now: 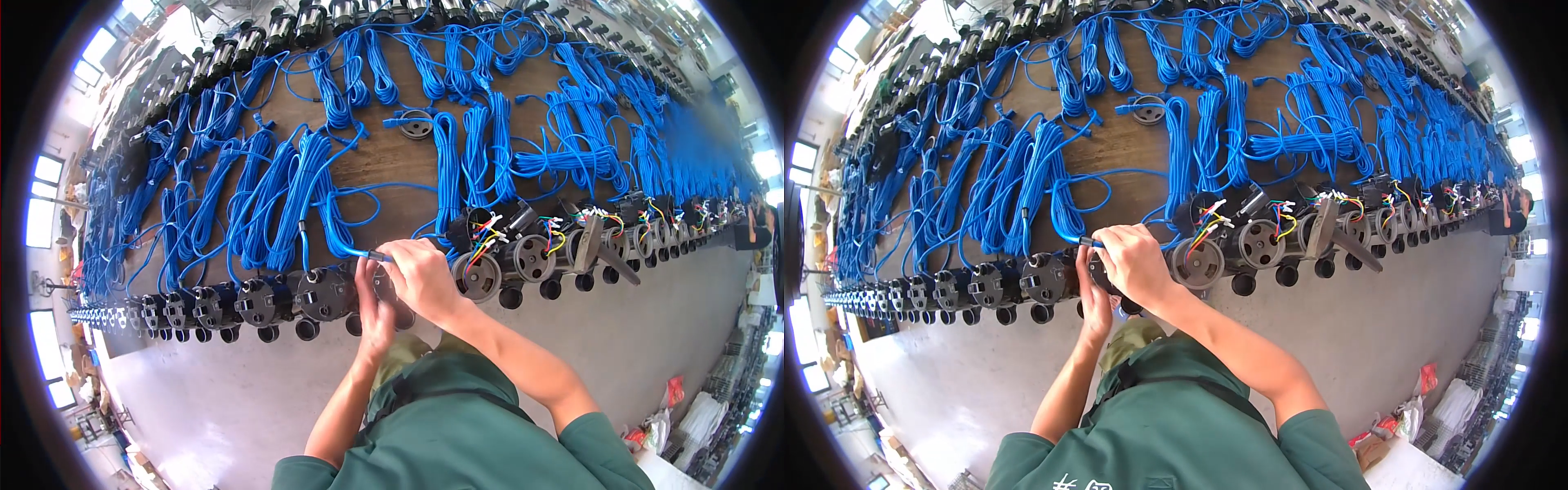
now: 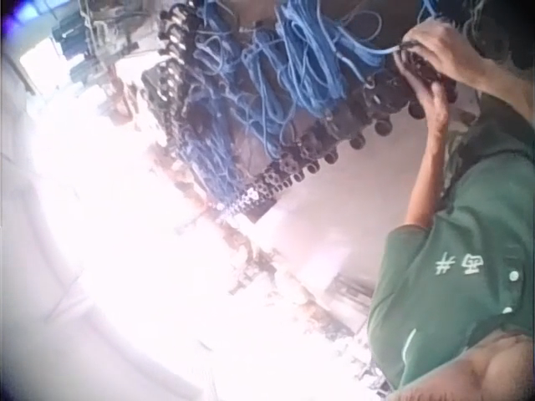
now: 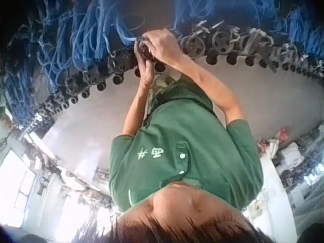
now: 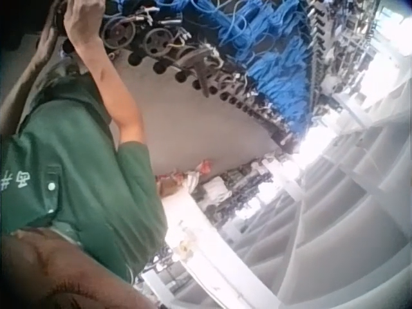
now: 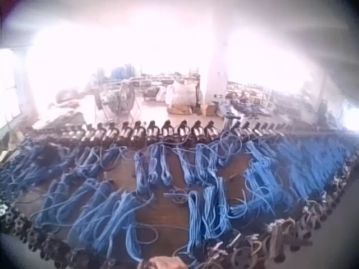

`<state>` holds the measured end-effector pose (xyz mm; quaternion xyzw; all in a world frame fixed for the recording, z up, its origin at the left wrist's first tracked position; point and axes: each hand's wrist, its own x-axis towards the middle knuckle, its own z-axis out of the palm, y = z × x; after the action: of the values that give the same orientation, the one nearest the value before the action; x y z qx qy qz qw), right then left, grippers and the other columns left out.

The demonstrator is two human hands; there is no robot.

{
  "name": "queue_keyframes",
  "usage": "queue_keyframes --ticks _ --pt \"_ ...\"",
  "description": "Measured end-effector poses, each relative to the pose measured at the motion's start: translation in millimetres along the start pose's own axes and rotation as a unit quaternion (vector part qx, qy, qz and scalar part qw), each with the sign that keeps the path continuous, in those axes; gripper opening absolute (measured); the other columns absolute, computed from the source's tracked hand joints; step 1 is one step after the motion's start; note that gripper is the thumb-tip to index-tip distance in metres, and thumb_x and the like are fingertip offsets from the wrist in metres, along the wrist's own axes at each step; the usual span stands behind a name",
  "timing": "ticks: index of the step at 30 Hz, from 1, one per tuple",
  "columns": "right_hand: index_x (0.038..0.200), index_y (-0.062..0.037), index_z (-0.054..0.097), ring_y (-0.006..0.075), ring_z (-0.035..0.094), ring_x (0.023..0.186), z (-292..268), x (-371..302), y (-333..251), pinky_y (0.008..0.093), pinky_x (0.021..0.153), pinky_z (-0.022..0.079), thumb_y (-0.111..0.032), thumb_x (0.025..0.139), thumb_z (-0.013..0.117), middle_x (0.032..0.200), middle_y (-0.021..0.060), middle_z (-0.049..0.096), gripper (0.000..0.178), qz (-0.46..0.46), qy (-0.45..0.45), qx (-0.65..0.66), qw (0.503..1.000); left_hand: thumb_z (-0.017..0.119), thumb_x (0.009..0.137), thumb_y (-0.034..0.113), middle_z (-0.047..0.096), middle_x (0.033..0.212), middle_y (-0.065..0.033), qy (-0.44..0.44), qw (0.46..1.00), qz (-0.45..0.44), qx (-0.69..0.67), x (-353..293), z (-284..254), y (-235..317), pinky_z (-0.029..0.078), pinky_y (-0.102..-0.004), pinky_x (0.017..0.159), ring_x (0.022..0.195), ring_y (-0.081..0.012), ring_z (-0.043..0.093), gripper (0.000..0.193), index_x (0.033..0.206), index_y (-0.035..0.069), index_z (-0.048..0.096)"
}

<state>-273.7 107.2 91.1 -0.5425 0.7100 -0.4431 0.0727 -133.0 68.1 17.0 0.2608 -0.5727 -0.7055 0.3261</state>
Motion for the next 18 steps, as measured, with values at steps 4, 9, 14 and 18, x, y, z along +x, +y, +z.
queue_keyframes --ticks 4,9,14,18 --pt "0.101 0.0002 0.070 0.0363 0.072 0.091 -1 1 12 0.0444 0.080 0.056 -0.008 0.090 0.071 0.099 0.0168 0.075 0.014 -0.020 -0.012 0.025 0.999 0.092 0.074 0.019 0.042 0.155 -0.0192 -0.054 0.989 0.059 0.123 -13 -19 -45 0.036 -0.0418 0.119 0.143 -0.0294 0.045 0.122 0.163 -0.001 0.011" --pt "0.101 0.0001 0.071 0.0360 0.071 0.087 -8 7 15 0.0430 0.073 0.057 -0.007 0.089 0.073 0.096 0.0153 0.074 0.014 -0.031 -0.059 0.058 0.996 0.094 0.073 0.012 0.058 0.133 -0.0132 0.048 0.978 0.071 0.191 -18 6 -91 0.047 -0.0370 0.105 0.121 -0.0243 0.059 0.105 0.154 -0.001 0.029" --pt "0.102 -0.0010 0.069 0.0368 0.070 0.090 -6 5 13 0.0443 0.079 0.057 -0.005 0.086 0.074 0.097 0.0157 0.074 0.018 -0.029 -0.086 0.047 0.995 0.088 0.077 0.017 0.062 0.118 -0.0135 0.100 0.966 0.057 0.232 -10 25 -74 0.049 -0.0384 0.096 0.110 -0.0274 0.063 0.069 0.133 0.001 0.051" --pt "0.103 -0.0021 0.069 0.0359 0.070 0.093 2 3 6 0.0448 0.085 0.056 -0.005 0.082 0.076 0.099 0.0149 0.074 0.021 -0.039 -0.075 0.024 0.996 0.084 0.077 0.015 0.060 0.119 -0.0145 0.138 0.947 0.090 0.276 -13 30 -63 0.048 -0.0396 0.096 0.111 -0.0294 0.061 0.064 0.129 0.000 0.051"
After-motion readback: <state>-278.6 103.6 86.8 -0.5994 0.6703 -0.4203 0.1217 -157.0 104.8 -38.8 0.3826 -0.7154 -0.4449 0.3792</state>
